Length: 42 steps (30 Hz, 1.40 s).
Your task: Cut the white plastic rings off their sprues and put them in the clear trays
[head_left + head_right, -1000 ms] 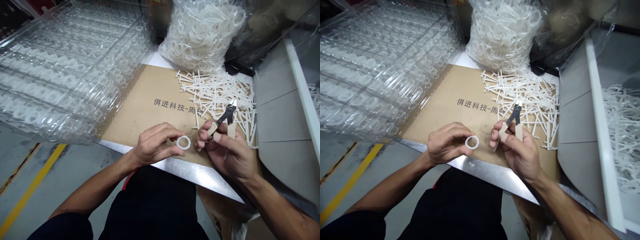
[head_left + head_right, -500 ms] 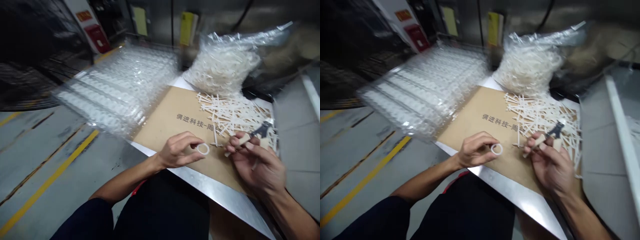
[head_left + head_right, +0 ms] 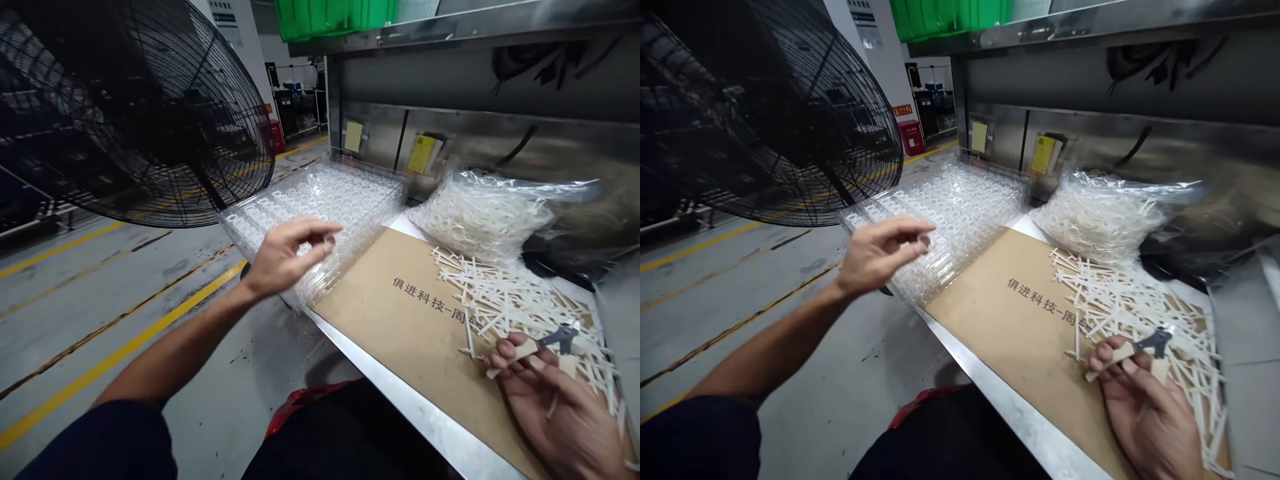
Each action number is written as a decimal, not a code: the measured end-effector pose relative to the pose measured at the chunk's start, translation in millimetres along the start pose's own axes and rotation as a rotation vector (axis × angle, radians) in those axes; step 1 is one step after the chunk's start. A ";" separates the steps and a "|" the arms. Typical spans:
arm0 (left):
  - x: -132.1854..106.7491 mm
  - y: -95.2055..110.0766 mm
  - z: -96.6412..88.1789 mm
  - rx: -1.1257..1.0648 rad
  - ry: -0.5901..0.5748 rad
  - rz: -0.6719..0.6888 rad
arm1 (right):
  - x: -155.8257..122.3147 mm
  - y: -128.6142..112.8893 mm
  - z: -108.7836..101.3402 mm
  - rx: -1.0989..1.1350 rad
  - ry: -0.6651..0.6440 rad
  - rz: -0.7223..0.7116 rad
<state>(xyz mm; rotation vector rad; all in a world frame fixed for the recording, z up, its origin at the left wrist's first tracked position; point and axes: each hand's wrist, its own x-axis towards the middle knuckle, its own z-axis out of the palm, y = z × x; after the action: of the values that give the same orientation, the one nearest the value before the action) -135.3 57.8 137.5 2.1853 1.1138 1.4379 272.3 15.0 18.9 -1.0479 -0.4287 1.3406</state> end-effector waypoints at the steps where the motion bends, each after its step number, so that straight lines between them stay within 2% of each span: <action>1: 13.3 -13.4 -10.1 0.090 0.008 -0.005 | 0.9 0.2 -0.5 -0.004 -0.006 -0.003; 3: 39.0 -43.0 -21.7 0.295 -0.027 0.005 | 2.8 0.0 -1.3 -0.020 -0.023 -0.017; 6: 66.3 -83.5 -21.5 0.488 -0.206 -0.010 | 4.3 -0.5 -2.0 -0.034 -0.048 -0.034; 8: 75.4 -100.9 -15.9 0.514 -0.307 -0.013 | 3.9 -0.7 -2.3 -0.031 -0.058 -0.042; 10: 80.2 -109.5 -11.4 0.525 -0.392 -0.004 | 2.7 -0.8 -2.5 -0.021 -0.067 -0.045; 13: 87.1 -109.7 -12.5 0.552 -0.515 0.008 | 0.5 -1.0 -2.2 -0.004 -0.097 -0.020; 15: 92.0 -101.1 -17.5 0.569 -0.551 0.008 | -0.9 -1.3 -1.0 -0.011 -0.126 -0.010; 17: 93.4 -82.8 -20.3 0.609 -0.532 0.015 | -3.1 -2.1 1.2 -0.023 -0.168 -0.032; 19: 87.7 -54.8 -14.5 0.656 -0.481 0.048 | -6.3 -3.7 4.5 -0.010 -0.226 -0.085; 21: 73.0 -22.3 3.1 0.659 -0.429 0.099 | -9.2 -6.4 7.7 0.032 -0.288 -0.141; 23: 50.7 6.3 32.2 0.602 -0.395 0.135 | -9.6 -9.4 9.8 0.038 -0.275 -0.168; 25: 24.7 25.8 71.2 0.481 -0.496 0.158 | -7.3 -12.3 10.1 0.033 -0.255 -0.199; 29: -13.7 38.0 162.7 0.352 -0.756 0.114 | -2.2 -15.0 8.0 0.021 -0.249 -0.279; 32: -18.5 34.0 213.7 0.358 -0.832 0.052 | 0.3 -11.6 6.2 0.002 -0.268 -0.332; 35: -11.5 28.2 237.2 0.376 -0.832 0.036 | 1.9 -4.5 5.1 -0.030 -0.283 -0.362; 42: 12.1 11.9 267.4 0.352 -0.812 -0.007 | -1.2 -2.0 12.1 -0.106 -0.299 -0.377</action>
<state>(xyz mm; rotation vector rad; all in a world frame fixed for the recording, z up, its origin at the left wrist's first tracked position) 106.5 102.1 30.7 2.5943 1.0843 0.2483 263.7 18.5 27.0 -0.8017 -0.8839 1.1433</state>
